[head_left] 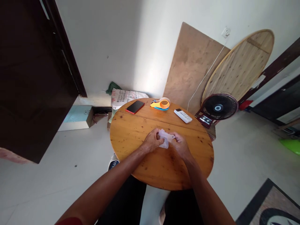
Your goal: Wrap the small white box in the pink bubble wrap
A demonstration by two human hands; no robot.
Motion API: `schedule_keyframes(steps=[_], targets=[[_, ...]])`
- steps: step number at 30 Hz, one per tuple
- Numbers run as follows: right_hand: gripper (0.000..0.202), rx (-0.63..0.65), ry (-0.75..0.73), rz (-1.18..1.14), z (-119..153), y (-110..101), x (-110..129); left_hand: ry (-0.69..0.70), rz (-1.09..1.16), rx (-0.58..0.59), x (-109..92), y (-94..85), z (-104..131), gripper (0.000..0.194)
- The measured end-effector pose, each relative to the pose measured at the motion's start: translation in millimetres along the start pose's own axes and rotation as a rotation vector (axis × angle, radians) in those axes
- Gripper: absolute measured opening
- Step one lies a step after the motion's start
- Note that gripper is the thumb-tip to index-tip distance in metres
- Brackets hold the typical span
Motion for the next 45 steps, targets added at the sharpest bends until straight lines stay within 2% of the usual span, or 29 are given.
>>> schedule_keyframes(steps=[6,13,18,23,26,30,34,37,39,41,43,45], targets=[[0.019,-0.017,-0.116,0.173,21.3,4.1,5.5,0.039,0.203,0.049,-8.4,6.6,1.3,0.035],[0.026,-0.049,-0.224,0.354,35.7,9.8,18.8,0.134,0.176,0.096,-17.5,8.0,1.8,0.020],[0.033,-0.028,-0.321,0.546,46.0,17.9,25.3,0.116,0.164,0.176,-22.4,6.3,3.3,0.015],[0.036,-0.054,-0.424,0.581,52.7,20.4,23.2,0.141,0.123,0.318,-32.4,5.0,14.5,0.022],[0.036,-0.067,-0.448,0.559,53.1,20.9,20.6,0.204,0.094,0.283,-31.0,2.7,18.9,0.030],[0.035,-0.068,-0.450,0.535,51.9,21.9,17.9,0.223,0.051,0.193,-17.6,6.3,18.8,0.032],[0.030,-0.058,-0.391,0.467,48.6,19.7,18.4,0.216,0.076,0.145,-17.6,7.9,16.0,0.030],[0.023,-0.040,-0.238,0.338,44.2,11.3,18.7,0.111,0.130,0.133,-19.2,3.8,15.6,0.028],[0.020,0.031,-0.086,0.198,42.1,8.6,13.3,0.021,0.131,0.163,-19.7,3.8,17.7,0.026],[0.023,0.137,0.057,0.047,42.5,11.7,4.9,-0.060,0.110,0.277,-19.9,13.0,22.2,0.028],[0.027,0.185,0.157,-0.063,43.5,13.1,-4.0,-0.104,0.038,0.360,-20.4,20.8,25.6,0.032],[0.028,0.156,0.205,-0.121,43.0,10.4,-12.2,-0.091,-0.116,0.315,-22.8,16.5,22.6,0.035]])
Point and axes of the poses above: each hand's wrist, its own z-axis away from the middle knuckle, its own y-axis out of the palm, x = y × z, the point moved 10 cm from there along -z, towards the middle knuckle, and after that the axes turned 8 degrees about y, right-handed, at the moved point
